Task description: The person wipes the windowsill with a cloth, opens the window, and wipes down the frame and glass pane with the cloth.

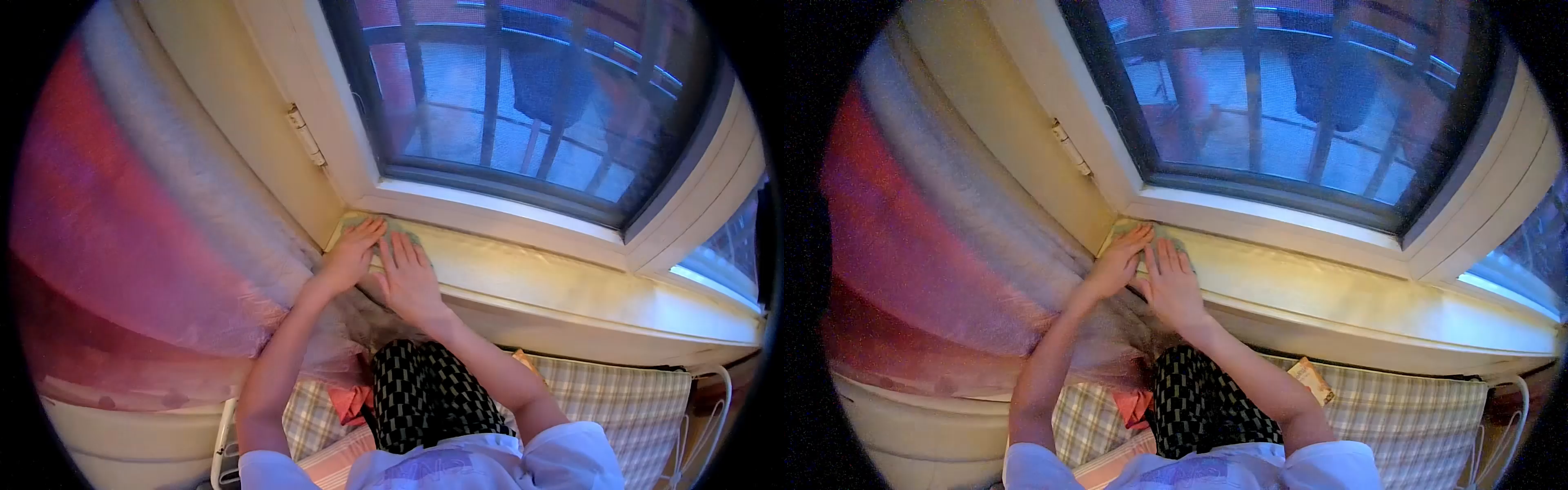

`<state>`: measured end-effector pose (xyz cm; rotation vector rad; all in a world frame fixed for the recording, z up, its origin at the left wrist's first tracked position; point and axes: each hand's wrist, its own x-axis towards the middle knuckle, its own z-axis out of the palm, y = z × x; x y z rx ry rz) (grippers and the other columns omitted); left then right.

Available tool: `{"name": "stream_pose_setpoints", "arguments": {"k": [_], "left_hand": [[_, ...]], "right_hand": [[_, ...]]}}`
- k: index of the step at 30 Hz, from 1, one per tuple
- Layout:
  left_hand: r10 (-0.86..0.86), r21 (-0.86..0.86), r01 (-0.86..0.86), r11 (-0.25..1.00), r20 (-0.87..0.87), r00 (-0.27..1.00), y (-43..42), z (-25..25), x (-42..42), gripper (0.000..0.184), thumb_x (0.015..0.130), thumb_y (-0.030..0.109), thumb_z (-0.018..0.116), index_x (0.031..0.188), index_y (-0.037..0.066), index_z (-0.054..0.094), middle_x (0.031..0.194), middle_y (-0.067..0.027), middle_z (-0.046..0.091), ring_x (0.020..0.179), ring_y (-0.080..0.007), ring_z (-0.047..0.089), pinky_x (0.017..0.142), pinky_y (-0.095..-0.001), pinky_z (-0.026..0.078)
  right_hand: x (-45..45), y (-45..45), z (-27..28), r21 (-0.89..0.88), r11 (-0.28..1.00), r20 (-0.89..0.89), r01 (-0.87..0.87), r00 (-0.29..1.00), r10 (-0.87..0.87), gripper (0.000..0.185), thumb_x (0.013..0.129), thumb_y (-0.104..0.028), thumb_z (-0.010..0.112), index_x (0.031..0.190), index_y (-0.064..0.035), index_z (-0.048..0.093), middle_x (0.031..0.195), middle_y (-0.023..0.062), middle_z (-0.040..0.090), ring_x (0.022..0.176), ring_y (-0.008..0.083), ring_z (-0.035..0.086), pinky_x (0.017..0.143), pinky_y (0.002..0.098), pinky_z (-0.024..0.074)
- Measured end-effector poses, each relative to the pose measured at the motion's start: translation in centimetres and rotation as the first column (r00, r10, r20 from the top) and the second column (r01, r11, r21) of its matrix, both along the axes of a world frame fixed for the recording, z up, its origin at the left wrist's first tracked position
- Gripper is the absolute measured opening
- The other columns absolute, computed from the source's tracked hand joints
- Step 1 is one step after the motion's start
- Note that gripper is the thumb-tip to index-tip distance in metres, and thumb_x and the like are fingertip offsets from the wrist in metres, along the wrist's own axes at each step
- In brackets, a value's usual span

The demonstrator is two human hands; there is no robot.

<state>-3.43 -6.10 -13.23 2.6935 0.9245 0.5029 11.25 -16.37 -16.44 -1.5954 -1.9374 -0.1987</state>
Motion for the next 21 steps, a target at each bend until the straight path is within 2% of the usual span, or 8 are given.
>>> {"name": "stream_pose_setpoints", "arguments": {"k": [6, 18, 21], "left_hand": [[-0.042, -0.049, 0.042, 0.998, -0.009, 0.999, -0.8, -0.2, 2.1, 0.050, 0.090, 0.002, 0.045, 0.140, 0.005, 0.045, 0.146, -0.0136, 0.043, 0.139, -0.0333, 0.034, 0.113, -0.0472, 0.025], [-0.144, -0.042, 0.143, 0.989, -0.022, 0.989, -2.2, -0.1, 5.3, 0.048, 0.092, 0.005, 0.043, 0.140, 0.005, 0.046, 0.147, -0.0160, 0.040, 0.139, -0.0353, 0.034, 0.112, -0.0492, 0.026], [-0.176, -0.002, 0.176, 0.984, -0.022, 0.984, -2.4, -0.4, 6.1, 0.047, 0.092, 0.006, 0.043, 0.140, 0.006, 0.046, 0.147, -0.0157, 0.041, 0.139, -0.0349, 0.033, 0.112, -0.0492, 0.026]], "right_hand": [[1.9, -1.8, 0.4, 0.017, 1.000, 0.010, 0.022, 1.000, -0.023, 0.058, 0.095, -0.036, 0.050, 0.138, 0.0022, 0.041, 0.141, 0.0238, 0.042, 0.133, 0.0350, 0.039, 0.110, 0.0448, 0.0289], [4.8, -4.5, 0.7, -0.030, 0.996, 0.045, 0.090, 0.995, -0.088, 0.058, 0.094, -0.036, 0.050, 0.138, 0.0011, 0.042, 0.143, 0.0206, 0.042, 0.132, 0.0324, 0.041, 0.109, 0.0439, 0.0319], [5.6, -5.1, 0.5, 0.005, 0.995, 0.054, 0.099, 0.994, -0.099, 0.057, 0.094, -0.036, 0.051, 0.137, 0.0010, 0.044, 0.142, 0.0207, 0.043, 0.131, 0.0328, 0.042, 0.108, 0.0439, 0.0326]]}}
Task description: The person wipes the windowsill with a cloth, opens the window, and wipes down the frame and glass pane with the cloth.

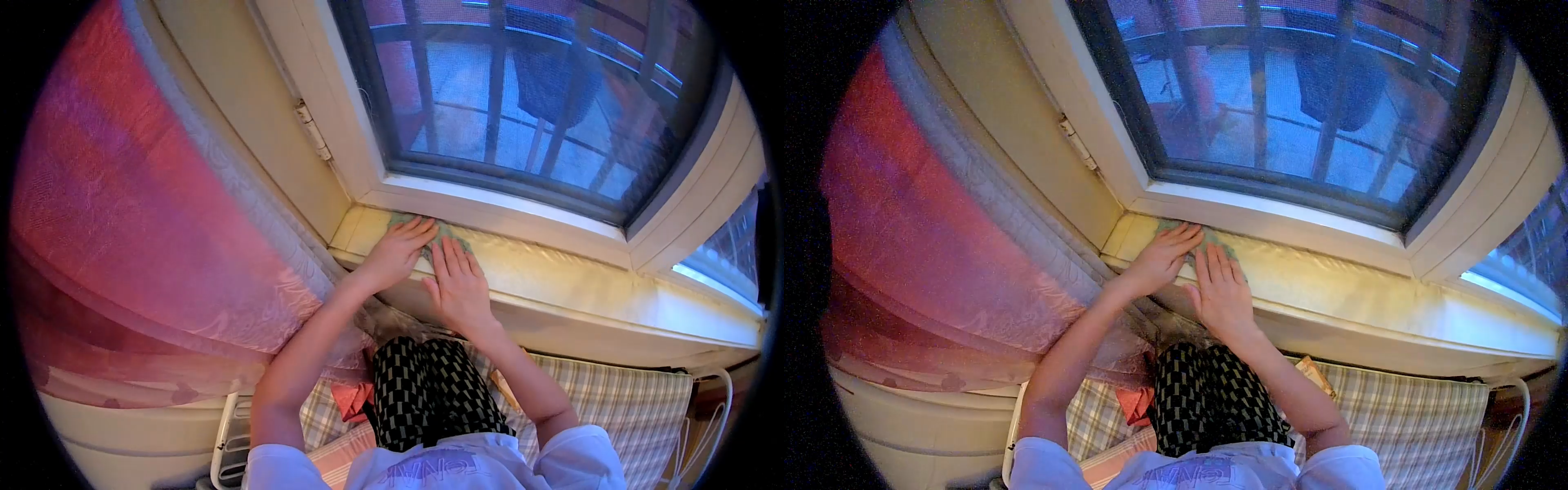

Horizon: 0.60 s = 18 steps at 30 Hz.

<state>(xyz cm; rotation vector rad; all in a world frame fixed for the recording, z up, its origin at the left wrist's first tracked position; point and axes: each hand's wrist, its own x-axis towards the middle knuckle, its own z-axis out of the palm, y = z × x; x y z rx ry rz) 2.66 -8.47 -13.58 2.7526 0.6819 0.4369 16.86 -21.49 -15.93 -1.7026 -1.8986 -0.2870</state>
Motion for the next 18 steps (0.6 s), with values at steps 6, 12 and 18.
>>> {"name": "stream_pose_setpoints", "arguments": {"k": [6, 12, 18], "left_hand": [[-0.038, 0.016, 0.037, 0.999, 0.012, 0.999, -0.9, 0.0, 1.7, 0.045, 0.092, 0.008, 0.044, 0.137, 0.005, 0.048, 0.146, -0.0155, 0.042, 0.137, -0.0340, 0.036, 0.110, -0.0485, 0.029], [-0.084, 0.034, 0.084, 0.996, 0.021, 0.996, -1.8, 0.0, 3.5, 0.045, 0.091, 0.008, 0.046, 0.136, 0.003, 0.048, 0.145, -0.0165, 0.043, 0.137, -0.0336, 0.036, 0.109, -0.0485, 0.030], [-0.105, 0.011, 0.105, 0.994, -0.022, 0.994, -2.8, -0.1, 4.8, 0.047, 0.094, 0.009, 0.042, 0.141, 0.007, 0.043, 0.149, -0.0161, 0.038, 0.140, -0.0318, 0.032, 0.113, -0.0488, 0.026]], "right_hand": [[1.2, -1.4, 0.0, 0.001, 0.999, 0.023, 0.052, 0.998, -0.052, 0.056, 0.093, -0.034, 0.052, 0.136, 0.0012, 0.045, 0.142, 0.0197, 0.045, 0.131, 0.0317, 0.043, 0.107, 0.0437, 0.0333], [2.7, -2.9, 0.4, -0.009, 0.997, 0.016, 0.073, 0.997, -0.073, 0.055, 0.093, -0.033, 0.053, 0.136, 0.0004, 0.046, 0.141, 0.0191, 0.046, 0.130, 0.0312, 0.044, 0.107, 0.0441, 0.0332], [3.9, -4.0, 0.2, 0.012, 0.994, 0.034, 0.107, 0.994, -0.107, 0.052, 0.092, -0.030, 0.055, 0.134, 0.0005, 0.048, 0.140, 0.0183, 0.048, 0.129, 0.0311, 0.045, 0.105, 0.0444, 0.0350]]}}
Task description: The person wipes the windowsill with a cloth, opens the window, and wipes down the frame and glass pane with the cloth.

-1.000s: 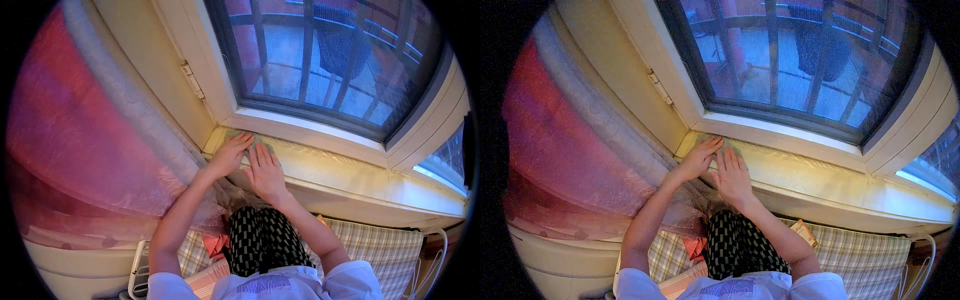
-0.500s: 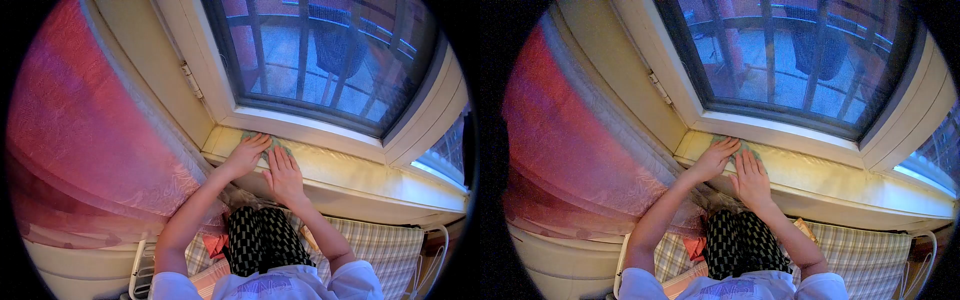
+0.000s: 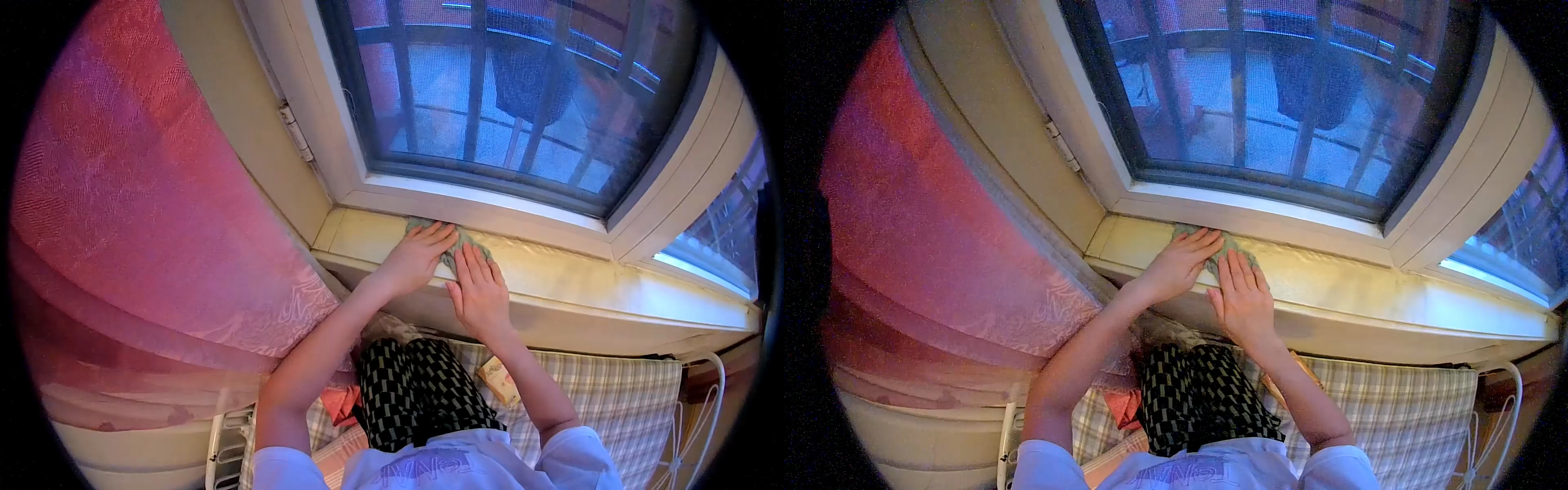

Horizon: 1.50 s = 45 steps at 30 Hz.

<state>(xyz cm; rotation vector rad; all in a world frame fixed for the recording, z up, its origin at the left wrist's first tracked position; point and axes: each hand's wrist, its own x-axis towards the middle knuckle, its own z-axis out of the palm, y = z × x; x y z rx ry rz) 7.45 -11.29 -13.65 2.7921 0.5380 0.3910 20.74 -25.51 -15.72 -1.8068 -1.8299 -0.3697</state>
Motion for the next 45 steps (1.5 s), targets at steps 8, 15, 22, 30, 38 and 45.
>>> {"name": "stream_pose_setpoints", "arguments": {"k": [8, 15, 22, 30, 38, 45], "left_hand": [[-0.030, 0.019, 0.030, 0.999, -0.001, 1.000, -0.2, 0.5, -0.4, 0.046, 0.095, 0.010, 0.041, 0.140, 0.005, 0.043, 0.148, -0.0169, 0.038, 0.139, -0.0321, 0.033, 0.112, -0.0479, 0.028], [-0.004, 0.001, 0.004, 1.000, 0.030, 1.000, -0.6, 0.7, -3.5, 0.046, 0.093, 0.007, 0.045, 0.138, 0.004, 0.045, 0.147, -0.0145, 0.040, 0.137, -0.0313, 0.036, 0.111, -0.0480, 0.030], [0.070, 0.073, -0.074, 0.995, 0.045, 0.997, 0.0, 0.4, -7.4, 0.045, 0.090, 0.008, 0.047, 0.135, 0.003, 0.049, 0.145, -0.0129, 0.045, 0.134, -0.0288, 0.041, 0.108, -0.0447, 0.034], [0.176, -0.006, -0.176, 0.984, 0.036, 0.984, 2.1, 0.4, -12.3, 0.054, 0.087, 0.000, 0.055, 0.140, 0.010, 0.045, 0.147, -0.0092, 0.042, 0.136, -0.0275, 0.039, 0.113, -0.0455, 0.029], [0.224, -0.057, -0.218, 0.974, 0.139, 0.965, 4.0, 0.3, -15.6, 0.048, 0.088, 0.001, 0.057, 0.135, 0.006, 0.050, 0.141, -0.0126, 0.049, 0.132, -0.0280, 0.045, 0.111, -0.0416, 0.033], [0.231, -0.076, -0.220, 0.973, 0.195, 0.953, 4.2, 0.1, -16.4, 0.047, 0.090, -0.001, 0.055, 0.136, 0.004, 0.049, 0.142, -0.0164, 0.047, 0.132, -0.0301, 0.044, 0.110, -0.0395, 0.035]], "right_hand": [[-1.2, 0.7, 0.0, 0.093, 0.995, -0.022, 0.030, 0.999, -0.028, 0.043, 0.092, -0.026, 0.055, 0.126, 0.0015, 0.056, 0.130, 0.0196, 0.055, 0.122, 0.0334, 0.051, 0.101, 0.0445, 0.0388], [-2.6, 1.6, 0.0, 0.130, 0.991, -0.104, -0.040, 0.993, 0.054, 0.032, 0.092, -0.018, 0.057, 0.118, 0.0017, 0.061, 0.125, 0.0171, 0.061, 0.117, 0.0316, 0.056, 0.097, 0.0424, 0.0428], [-4.9, 3.5, -0.6, 0.153, 0.981, -0.146, -0.118, 0.979, 0.141, 0.030, 0.092, -0.016, 0.058, 0.117, -0.0008, 0.062, 0.123, 0.0144, 0.063, 0.118, 0.0290, 0.057, 0.097, 0.0407, 0.0439], [-8.5, 7.0, -1.4, 0.181, 0.958, -0.089, -0.223, 0.966, 0.242, 0.037, 0.082, -0.007, 0.060, 0.119, -0.0022, 0.060, 0.128, 0.0127, 0.060, 0.118, 0.0287, 0.057, 0.098, 0.0405, 0.0436], [-11.4, 10.2, -1.3, 0.217, 0.937, -0.091, -0.274, 0.950, 0.299, 0.035, 0.081, -0.007, 0.061, 0.115, -0.0023, 0.062, 0.123, 0.0127, 0.062, 0.114, 0.0284, 0.058, 0.096, 0.0394, 0.0443], [-13.0, 11.5, -1.8, 0.223, 0.939, -0.052, -0.262, 0.959, 0.280, 0.036, 0.080, -0.007, 0.061, 0.115, -0.0006, 0.061, 0.123, 0.0137, 0.062, 0.115, 0.0291, 0.058, 0.096, 0.0407, 0.0442]]}}
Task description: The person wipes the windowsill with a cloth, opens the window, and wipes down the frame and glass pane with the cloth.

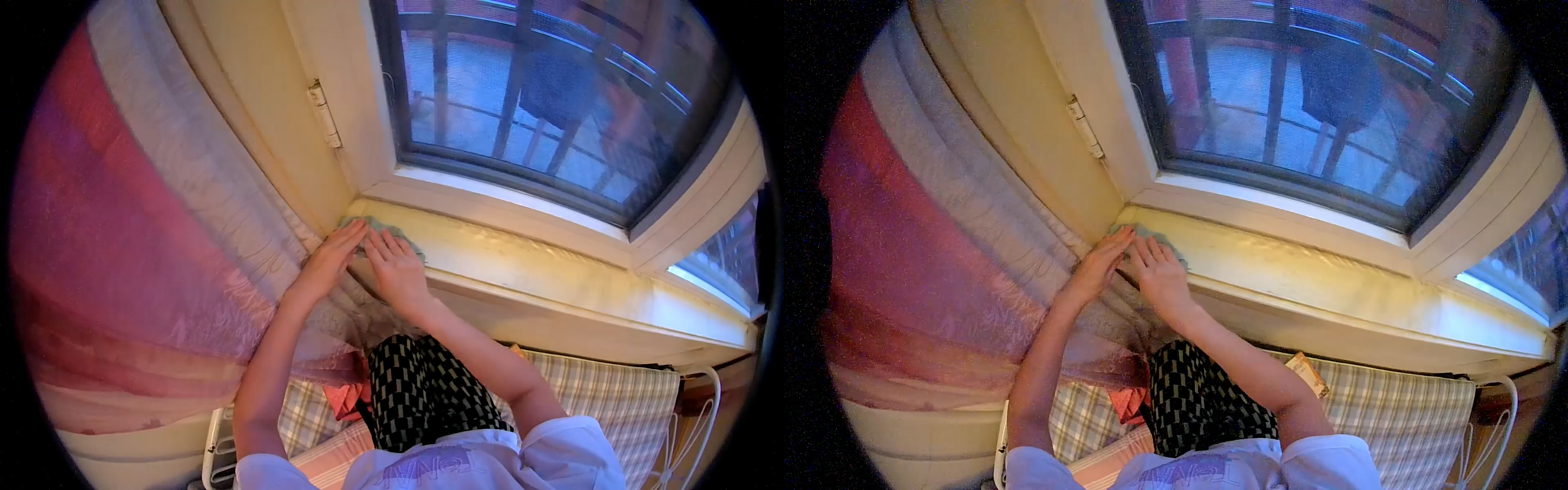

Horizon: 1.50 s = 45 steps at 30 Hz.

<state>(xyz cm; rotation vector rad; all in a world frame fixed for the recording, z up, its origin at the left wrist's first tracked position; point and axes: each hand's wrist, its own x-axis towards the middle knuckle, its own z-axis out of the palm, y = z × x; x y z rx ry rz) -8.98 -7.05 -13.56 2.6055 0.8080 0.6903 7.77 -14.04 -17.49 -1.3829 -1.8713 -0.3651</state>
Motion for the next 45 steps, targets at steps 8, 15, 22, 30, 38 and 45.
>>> {"name": "stream_pose_setpoints", "arguments": {"k": [8, 15, 22, 30, 38, 45], "left_hand": [[-0.018, 0.018, 0.019, 1.000, -0.049, 0.999, 0.3, -0.4, 0.4, 0.045, 0.090, 0.002, 0.057, 0.135, 0.005, 0.050, 0.142, -0.0142, 0.047, 0.133, -0.0296, 0.043, 0.111, -0.0394, 0.033], [0.008, -0.042, -0.017, 0.999, -0.204, 0.979, -0.6, 0.7, 1.7, 0.046, 0.094, 0.009, 0.054, 0.140, 0.009, 0.046, 0.148, -0.0073, 0.041, 0.139, -0.0261, 0.035, 0.114, -0.0450, 0.024], [-0.053, -0.033, 0.045, 0.998, -0.308, 0.950, -1.5, 1.4, 4.2, 0.047, 0.098, 0.015, 0.045, 0.144, 0.009, 0.039, 0.153, -0.0101, 0.034, 0.142, -0.0285, 0.028, 0.116, -0.0499, 0.018], [-0.180, -0.056, 0.171, 0.984, -0.334, 0.925, -1.9, 1.4, 8.6, 0.049, 0.099, 0.017, 0.038, 0.147, 0.008, 0.033, 0.155, -0.0138, 0.027, 0.144, -0.0321, 0.023, 0.116, -0.0514, 0.016], [-0.261, -0.080, 0.249, 0.965, -0.371, 0.891, -2.8, 1.5, 12.1, 0.050, 0.100, 0.019, 0.036, 0.148, 0.008, 0.031, 0.156, -0.0134, 0.026, 0.144, -0.0303, 0.022, 0.117, -0.0508, 0.014], [-0.304, -0.086, 0.294, 0.952, -0.387, 0.870, -4.1, 1.5, 15.4, 0.049, 0.101, 0.020, 0.034, 0.148, 0.008, 0.031, 0.156, -0.0129, 0.024, 0.144, -0.0307, 0.021, 0.117, -0.0505, 0.013]], "right_hand": [[1.3, -1.6, 0.1, -0.008, 1.000, 0.077, 0.012, 0.997, -0.012, 0.042, 0.080, -0.009, 0.061, 0.121, -0.0016, 0.058, 0.125, 0.0134, 0.060, 0.118, 0.0275, 0.055, 0.099, 0.0400, 0.0423], [2.8, -2.9, -0.3, -0.100, 0.995, 0.048, -0.017, 0.999, 0.022, 0.046, 0.082, -0.012, 0.056, 0.126, 0.0007, 0.053, 0.132, 0.0155, 0.054, 0.125, 0.0285, 0.050, 0.104, 0.0413, 0.0377], [4.9, -4.6, 0.5, -0.123, 0.992, 0.061, 0.023, 0.998, -0.016, 0.043, 0.085, -0.014, 0.058, 0.125, 0.0006, 0.054, 0.132, 0.0151, 0.055, 0.124, 0.0278, 0.051, 0.101, 0.0399, 0.0397], [8.0, -7.0, 0.9, -0.068, 0.991, 0.021, 0.117, 0.993, -0.116, 0.037, 0.087, -0.013, 0.060, 0.122, 0.0000, 0.058, 0.126, 0.0143, 0.060, 0.118, 0.0279, 0.056, 0.097, 0.0381, 0.0430], [10.7, -9.5, 0.7, -0.054, 0.981, 0.026, 0.184, 0.983, -0.183, 0.039, 0.087, -0.016, 0.061, 0.122, 0.0010, 0.058, 0.127, 0.0137, 0.060, 0.118, 0.0261, 0.056, 0.098, 0.0377, 0.0430], [13.3, -11.6, 0.6, -0.061, 0.975, -0.019, 0.215, 0.976, -0.216, 0.038, 0.088, -0.013, 0.060, 0.123, -0.0005, 0.057, 0.126, 0.0137, 0.060, 0.118, 0.0276, 0.056, 0.097, 0.0381, 0.0426]]}}
